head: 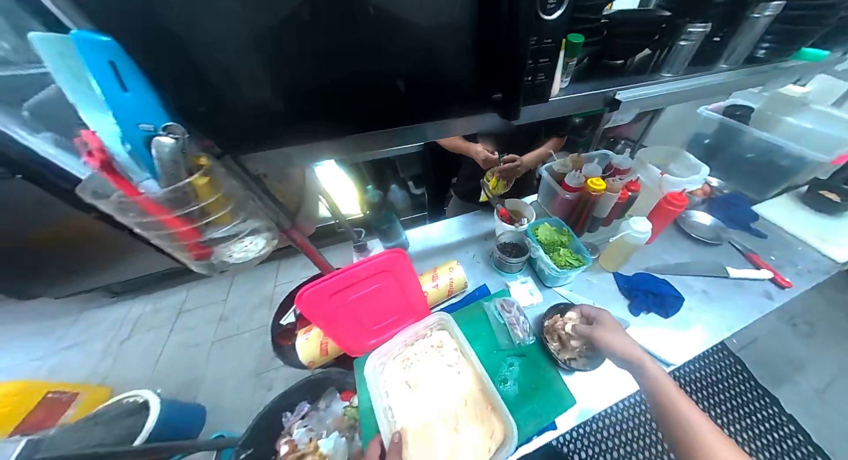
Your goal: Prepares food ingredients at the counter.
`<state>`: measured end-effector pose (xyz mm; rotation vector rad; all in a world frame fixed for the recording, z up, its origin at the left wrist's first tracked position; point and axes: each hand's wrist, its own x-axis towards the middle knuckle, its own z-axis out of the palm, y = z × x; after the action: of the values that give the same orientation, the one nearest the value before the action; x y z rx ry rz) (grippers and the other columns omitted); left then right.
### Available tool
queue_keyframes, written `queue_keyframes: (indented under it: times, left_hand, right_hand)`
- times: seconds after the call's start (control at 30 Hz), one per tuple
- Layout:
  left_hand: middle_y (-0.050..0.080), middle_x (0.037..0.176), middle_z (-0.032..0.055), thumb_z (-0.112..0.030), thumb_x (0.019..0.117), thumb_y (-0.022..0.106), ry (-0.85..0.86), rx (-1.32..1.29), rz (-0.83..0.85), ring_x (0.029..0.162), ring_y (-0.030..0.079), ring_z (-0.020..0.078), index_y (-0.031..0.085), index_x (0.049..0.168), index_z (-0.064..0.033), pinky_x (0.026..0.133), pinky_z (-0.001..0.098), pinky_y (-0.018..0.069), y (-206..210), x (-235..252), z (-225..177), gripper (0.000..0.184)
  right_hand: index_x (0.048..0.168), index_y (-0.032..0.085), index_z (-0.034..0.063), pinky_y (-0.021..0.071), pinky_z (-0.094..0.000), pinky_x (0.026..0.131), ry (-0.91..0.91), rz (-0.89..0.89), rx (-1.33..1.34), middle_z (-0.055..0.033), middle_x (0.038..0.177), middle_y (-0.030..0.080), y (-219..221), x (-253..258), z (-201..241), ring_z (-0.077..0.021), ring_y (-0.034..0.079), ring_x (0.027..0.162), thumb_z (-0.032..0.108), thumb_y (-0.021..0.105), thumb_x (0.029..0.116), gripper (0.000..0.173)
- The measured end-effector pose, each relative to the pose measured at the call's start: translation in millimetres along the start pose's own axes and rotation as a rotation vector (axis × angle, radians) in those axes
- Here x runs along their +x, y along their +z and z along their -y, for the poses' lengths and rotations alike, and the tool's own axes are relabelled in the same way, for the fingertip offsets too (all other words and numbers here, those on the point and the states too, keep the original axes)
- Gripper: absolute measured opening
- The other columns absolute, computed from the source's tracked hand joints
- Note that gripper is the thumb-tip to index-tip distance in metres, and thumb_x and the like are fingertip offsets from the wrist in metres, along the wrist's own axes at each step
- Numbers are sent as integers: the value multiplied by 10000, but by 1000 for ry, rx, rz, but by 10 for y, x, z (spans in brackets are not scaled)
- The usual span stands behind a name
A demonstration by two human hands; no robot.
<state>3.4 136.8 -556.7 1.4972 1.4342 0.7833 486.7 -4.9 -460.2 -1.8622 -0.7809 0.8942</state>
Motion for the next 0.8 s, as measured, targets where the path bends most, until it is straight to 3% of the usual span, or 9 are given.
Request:
queue_keyframes:
  times: [0.07,0.17,0.3,0.4,0.47,0.53,0.6,0.7,0.8]
  left_hand:
    - [703,968,155,-296,1036,578,-17,-6,3,886,701,206,645,1174,29,843,442,598,-14,-12,-27,360]
    - [716,961,128,-314,1023,595,-61,17,1,870,712,209,675,1171,-22,828,467,613,-48,-29,-93,337]
    - [724,947,54,-353,1003,616,-80,6,-40,853,715,155,699,1145,-92,802,421,628,-7,28,10,308]
    - [719,967,31,-373,1003,615,-78,-32,-41,865,710,131,701,1142,-113,807,390,630,7,41,52,307]
    - [718,966,24,-388,999,617,-68,-42,-51,861,707,125,708,1128,-124,800,385,628,18,46,88,308]
    - [717,963,13,-397,998,615,-59,-45,-52,856,708,118,710,1123,-133,794,376,631,20,52,94,307]
    - [704,948,11,-408,994,617,-48,-29,-54,847,696,118,710,1090,-133,788,369,623,19,53,89,306]
    - [697,966,15,-417,992,612,-42,-27,-48,873,688,124,714,1085,-133,806,369,614,19,56,81,316]
    - [703,999,8,-451,994,606,-61,-31,-39,907,695,119,711,1110,-149,830,380,619,11,48,80,340]
  right_hand:
    - [1161,694,55,629,-481,775,-28,104,237,-143,1036,742,198,-121,249,-281,730,893,118,712,917,253]
    - [1261,662,50,643,-488,791,-61,351,282,-166,1127,736,735,-263,604,-315,736,945,104,679,959,307]
    - [1221,709,214,640,-400,822,-171,593,-260,22,1069,758,1679,-378,796,-132,734,906,287,719,944,287]
    - [1243,711,202,596,-475,913,-238,712,-531,-21,1076,748,2191,-476,785,-168,716,977,341,737,913,359]
    - [1255,698,184,590,-514,907,-207,706,-658,-57,1084,746,2393,-526,742,-219,717,999,343,776,858,434]
    - [1321,630,117,566,-593,930,-130,711,-865,-144,1177,698,2574,-570,679,-335,683,1090,376,820,777,631]
    - [1304,576,43,567,-630,882,-100,730,-987,-214,1209,647,2782,-587,527,-407,661,1096,345,833,738,692]
    - [1222,629,35,566,-584,913,-237,716,-937,-209,1191,644,3002,-554,407,-383,648,1112,164,753,797,461]
    - [1315,649,129,546,-496,1019,-355,657,-809,-112,1272,659,3082,-533,591,-278,631,1204,154,745,798,527]
